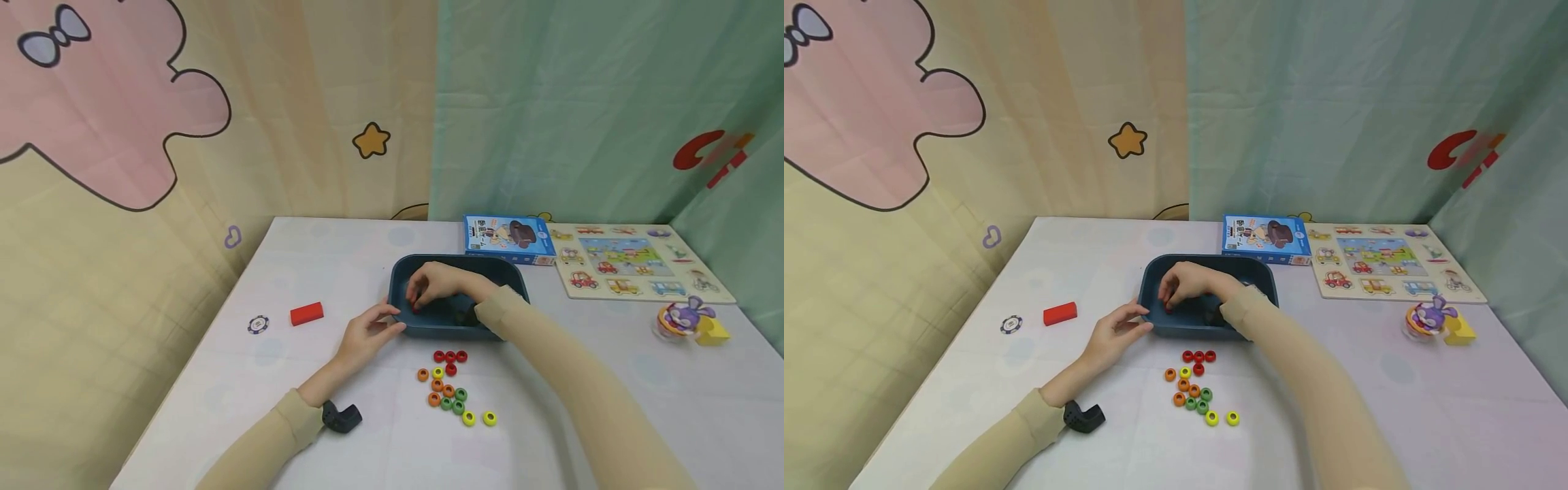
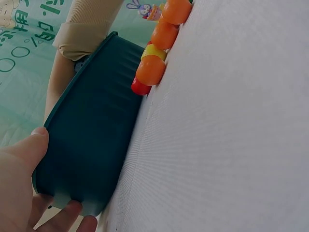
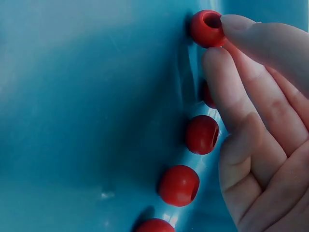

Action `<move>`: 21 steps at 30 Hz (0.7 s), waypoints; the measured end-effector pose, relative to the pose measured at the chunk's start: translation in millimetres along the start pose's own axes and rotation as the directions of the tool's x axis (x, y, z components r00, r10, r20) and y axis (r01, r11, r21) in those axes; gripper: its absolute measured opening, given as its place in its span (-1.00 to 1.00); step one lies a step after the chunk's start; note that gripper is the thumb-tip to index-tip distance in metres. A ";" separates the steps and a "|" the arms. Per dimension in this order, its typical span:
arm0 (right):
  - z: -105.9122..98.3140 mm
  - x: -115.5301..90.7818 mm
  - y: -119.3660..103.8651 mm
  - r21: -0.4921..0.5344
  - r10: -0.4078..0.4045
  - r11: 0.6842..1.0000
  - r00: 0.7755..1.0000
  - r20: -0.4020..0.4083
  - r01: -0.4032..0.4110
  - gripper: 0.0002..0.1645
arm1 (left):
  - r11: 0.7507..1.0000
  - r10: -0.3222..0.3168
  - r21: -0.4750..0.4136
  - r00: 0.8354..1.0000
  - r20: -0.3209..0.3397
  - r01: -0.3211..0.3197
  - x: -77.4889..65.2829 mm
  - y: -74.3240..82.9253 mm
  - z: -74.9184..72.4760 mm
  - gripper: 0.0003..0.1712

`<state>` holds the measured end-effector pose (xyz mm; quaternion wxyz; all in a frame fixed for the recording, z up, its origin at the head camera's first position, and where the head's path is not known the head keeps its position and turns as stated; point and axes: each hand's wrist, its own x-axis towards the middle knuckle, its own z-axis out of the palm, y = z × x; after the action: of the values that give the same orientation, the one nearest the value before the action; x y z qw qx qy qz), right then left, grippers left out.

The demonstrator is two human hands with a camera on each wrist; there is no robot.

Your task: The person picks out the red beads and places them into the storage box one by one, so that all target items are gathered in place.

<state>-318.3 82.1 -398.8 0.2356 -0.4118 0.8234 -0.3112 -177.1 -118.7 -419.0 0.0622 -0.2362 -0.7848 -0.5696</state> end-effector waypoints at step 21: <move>-32.6 -76.9 -71.2 0.078 -0.114 0.988 0.972 -0.205 0.133 -0.74 | 0.999 0.032 0.005 0.999 -0.005 -0.032 0.8 -3.1 0.2 -0.68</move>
<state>-259.2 122.6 -315.7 0.1503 -0.4176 0.8006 -0.4026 -179.1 -119.0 -421.5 0.0740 -0.2470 -0.7820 -0.5674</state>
